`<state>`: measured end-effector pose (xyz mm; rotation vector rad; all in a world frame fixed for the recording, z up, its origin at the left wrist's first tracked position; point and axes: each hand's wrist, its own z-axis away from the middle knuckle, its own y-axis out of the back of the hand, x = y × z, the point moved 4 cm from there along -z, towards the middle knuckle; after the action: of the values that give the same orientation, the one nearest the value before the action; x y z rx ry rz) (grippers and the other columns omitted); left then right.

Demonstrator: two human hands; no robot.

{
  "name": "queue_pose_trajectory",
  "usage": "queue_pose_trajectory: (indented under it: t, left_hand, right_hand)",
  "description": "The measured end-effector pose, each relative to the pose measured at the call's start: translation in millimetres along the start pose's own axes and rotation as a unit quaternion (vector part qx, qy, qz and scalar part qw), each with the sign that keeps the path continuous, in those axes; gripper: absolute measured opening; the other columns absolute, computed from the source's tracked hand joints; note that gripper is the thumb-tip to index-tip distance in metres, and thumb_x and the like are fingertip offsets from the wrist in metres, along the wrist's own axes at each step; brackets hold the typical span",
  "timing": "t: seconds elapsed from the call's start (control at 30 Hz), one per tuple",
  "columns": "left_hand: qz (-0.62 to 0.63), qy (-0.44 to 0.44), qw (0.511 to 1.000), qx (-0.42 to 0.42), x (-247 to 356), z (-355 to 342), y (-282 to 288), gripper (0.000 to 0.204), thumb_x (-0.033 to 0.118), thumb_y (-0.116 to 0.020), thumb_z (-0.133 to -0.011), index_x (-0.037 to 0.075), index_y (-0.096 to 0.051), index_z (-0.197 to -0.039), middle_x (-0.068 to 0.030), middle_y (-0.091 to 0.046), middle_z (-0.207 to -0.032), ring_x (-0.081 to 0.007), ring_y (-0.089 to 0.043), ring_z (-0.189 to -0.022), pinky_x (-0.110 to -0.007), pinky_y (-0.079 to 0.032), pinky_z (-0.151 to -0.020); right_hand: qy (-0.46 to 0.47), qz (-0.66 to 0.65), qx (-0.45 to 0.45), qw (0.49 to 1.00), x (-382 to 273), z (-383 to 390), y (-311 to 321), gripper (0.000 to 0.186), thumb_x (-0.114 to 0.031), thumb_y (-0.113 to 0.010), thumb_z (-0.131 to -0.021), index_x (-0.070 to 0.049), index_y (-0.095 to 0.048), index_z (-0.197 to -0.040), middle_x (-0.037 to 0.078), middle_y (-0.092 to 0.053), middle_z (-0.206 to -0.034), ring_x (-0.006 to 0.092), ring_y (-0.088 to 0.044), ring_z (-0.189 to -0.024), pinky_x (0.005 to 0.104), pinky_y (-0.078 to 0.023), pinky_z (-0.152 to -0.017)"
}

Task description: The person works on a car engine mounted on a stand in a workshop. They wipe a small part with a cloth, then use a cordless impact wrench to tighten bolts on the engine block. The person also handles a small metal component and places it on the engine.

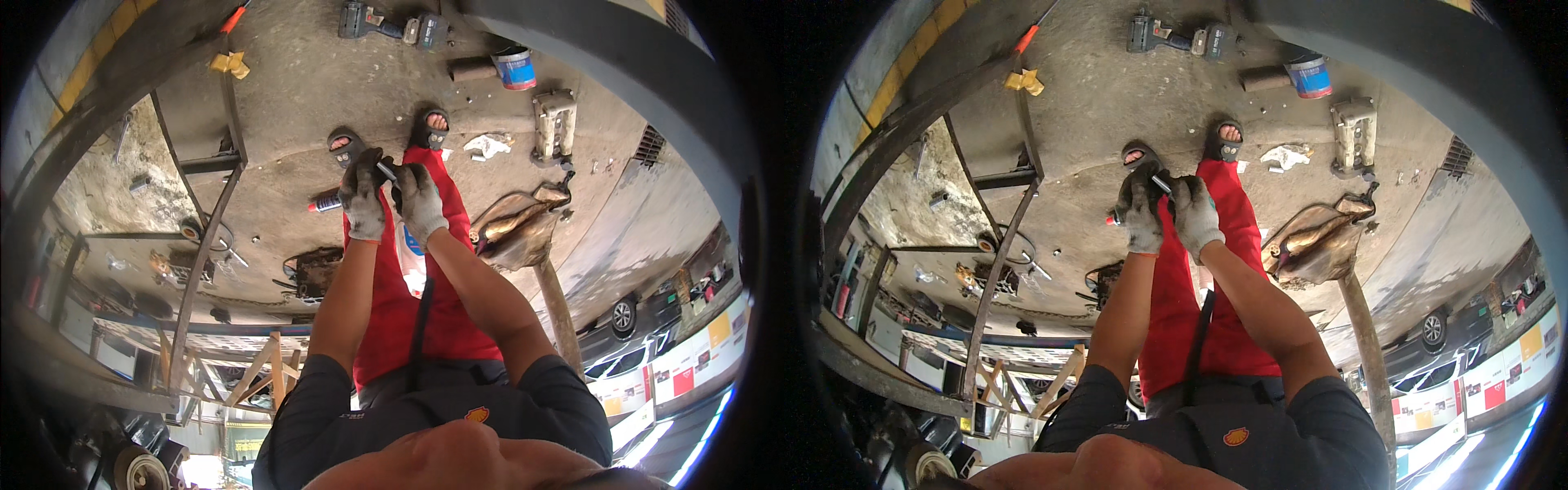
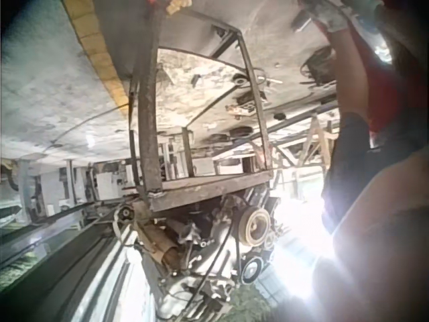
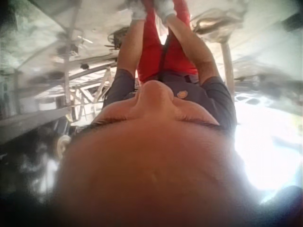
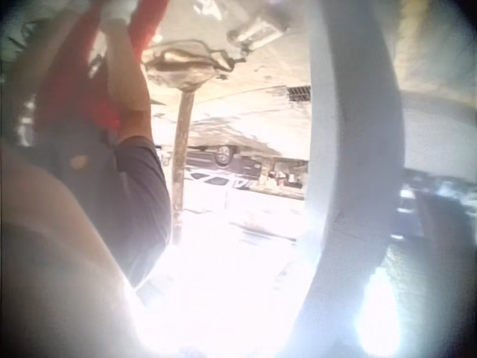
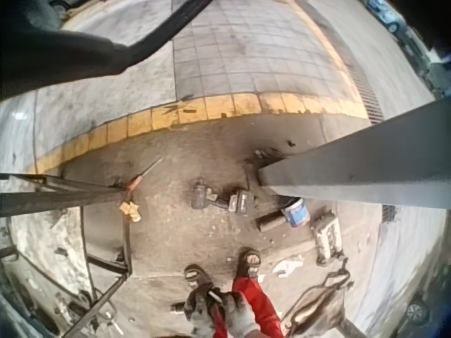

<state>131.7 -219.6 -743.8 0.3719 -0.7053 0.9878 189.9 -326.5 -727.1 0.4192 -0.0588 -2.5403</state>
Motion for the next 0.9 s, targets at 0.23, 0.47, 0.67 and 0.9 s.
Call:
queue_pose_trajectory:
  t: [0.23, 0.47, 0.67, 0.9]
  left_hand:
    - [0.097, 0.025, 0.995, -0.031, -1, -6, 12, 0.039, 0.025, -0.051, -0.107, -0.003, -0.064, -0.130, -0.0134, -0.070, -0.124, -0.0256, -0.070, -0.111, -0.037, -0.055, -0.098]
    - [0.138, 0.051, 0.989, -0.023, -9, -13, 17, 0.034, 0.015, -0.052, -0.107, -0.003, -0.062, -0.134, -0.0129, -0.069, -0.128, -0.0237, -0.069, -0.113, -0.036, -0.055, -0.098]
    - [0.131, 0.003, 0.991, -0.020, -19, -29, 29, 0.034, 0.002, -0.050, -0.103, -0.001, -0.062, -0.135, -0.0129, -0.069, -0.128, -0.0226, -0.067, -0.115, -0.034, -0.053, -0.101]
    - [0.169, 0.051, 0.981, 0.081, -39, -56, 61, 0.021, 0.004, -0.061, -0.102, 0.001, -0.064, -0.122, -0.0130, -0.072, -0.115, -0.0243, -0.071, -0.100, -0.037, -0.059, -0.085]
  right_hand:
    - [-0.054, -0.123, -0.015, 0.991, -1, -1, -14, 0.028, -0.040, -0.057, -0.106, -0.015, -0.060, -0.119, -0.001, -0.055, -0.076, 0.0087, -0.048, -0.057, 0.0257, -0.037, -0.048]
    - [0.022, -0.068, -0.013, 0.997, 45, -37, -22, 0.022, -0.032, -0.050, -0.105, -0.015, -0.061, -0.114, 0.002, -0.061, -0.085, 0.0147, -0.058, -0.066, 0.0296, -0.045, -0.052]
    - [-0.245, -0.231, -0.136, 0.932, 18, -37, -40, 0.028, -0.040, -0.050, -0.106, -0.016, -0.064, -0.112, 0.002, -0.058, -0.074, 0.0135, -0.051, -0.051, 0.0264, -0.038, -0.045]
    - [-0.001, 0.317, -0.259, 0.913, 15, -89, -61, 0.058, -0.049, -0.047, -0.104, -0.010, -0.049, -0.147, 0.025, -0.063, -0.134, 0.0425, -0.063, -0.120, 0.0466, -0.054, -0.097]
